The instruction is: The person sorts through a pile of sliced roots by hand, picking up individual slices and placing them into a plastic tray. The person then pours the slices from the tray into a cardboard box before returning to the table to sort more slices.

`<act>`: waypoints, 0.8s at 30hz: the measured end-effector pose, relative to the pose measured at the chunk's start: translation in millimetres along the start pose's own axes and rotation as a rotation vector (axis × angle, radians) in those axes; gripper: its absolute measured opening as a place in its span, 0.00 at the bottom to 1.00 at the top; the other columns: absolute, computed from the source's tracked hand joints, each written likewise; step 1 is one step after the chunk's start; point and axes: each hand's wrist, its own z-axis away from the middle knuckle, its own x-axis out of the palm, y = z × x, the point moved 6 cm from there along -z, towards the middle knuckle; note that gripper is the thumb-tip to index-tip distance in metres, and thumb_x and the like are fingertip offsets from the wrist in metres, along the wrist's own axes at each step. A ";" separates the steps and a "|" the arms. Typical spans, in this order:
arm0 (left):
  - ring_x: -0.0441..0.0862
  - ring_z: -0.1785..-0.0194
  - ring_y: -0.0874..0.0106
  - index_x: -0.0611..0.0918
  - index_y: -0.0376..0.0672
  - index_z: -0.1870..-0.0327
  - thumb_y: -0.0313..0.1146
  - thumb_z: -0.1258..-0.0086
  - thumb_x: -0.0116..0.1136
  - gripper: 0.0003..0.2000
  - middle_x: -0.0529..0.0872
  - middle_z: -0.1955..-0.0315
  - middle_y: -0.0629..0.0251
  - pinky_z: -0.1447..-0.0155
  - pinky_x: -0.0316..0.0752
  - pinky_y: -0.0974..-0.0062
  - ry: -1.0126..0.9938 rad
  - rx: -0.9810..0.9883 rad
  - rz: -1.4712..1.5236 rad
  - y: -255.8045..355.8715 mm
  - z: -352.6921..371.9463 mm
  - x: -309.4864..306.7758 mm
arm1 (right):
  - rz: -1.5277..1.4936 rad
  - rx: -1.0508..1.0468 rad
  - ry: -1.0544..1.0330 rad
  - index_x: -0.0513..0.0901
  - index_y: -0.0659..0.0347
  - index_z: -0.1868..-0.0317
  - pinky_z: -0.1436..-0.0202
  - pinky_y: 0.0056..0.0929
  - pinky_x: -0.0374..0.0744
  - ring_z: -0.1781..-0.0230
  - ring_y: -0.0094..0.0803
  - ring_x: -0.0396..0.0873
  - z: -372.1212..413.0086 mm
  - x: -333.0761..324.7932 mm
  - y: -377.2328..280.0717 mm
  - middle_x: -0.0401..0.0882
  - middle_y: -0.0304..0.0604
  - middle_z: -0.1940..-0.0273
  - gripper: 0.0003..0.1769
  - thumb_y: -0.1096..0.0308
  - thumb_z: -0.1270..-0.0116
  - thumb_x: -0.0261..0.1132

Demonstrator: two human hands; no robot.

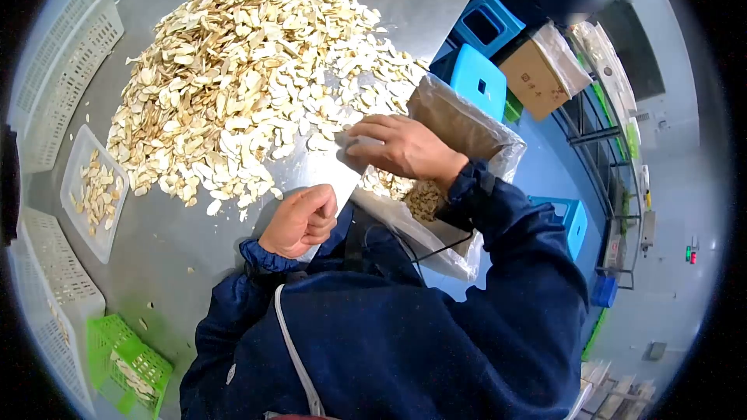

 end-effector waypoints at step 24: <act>0.52 0.81 0.84 0.72 0.44 0.64 0.45 0.13 0.49 0.17 0.58 0.80 0.78 0.79 0.49 0.83 0.062 0.077 0.007 4.9 -2.6 -3.7 | -0.313 0.681 0.143 0.91 0.58 0.58 0.56 0.41 0.84 0.62 0.47 0.88 -109.5 50.4 51.0 0.90 0.49 0.63 0.20 0.49 0.33 0.68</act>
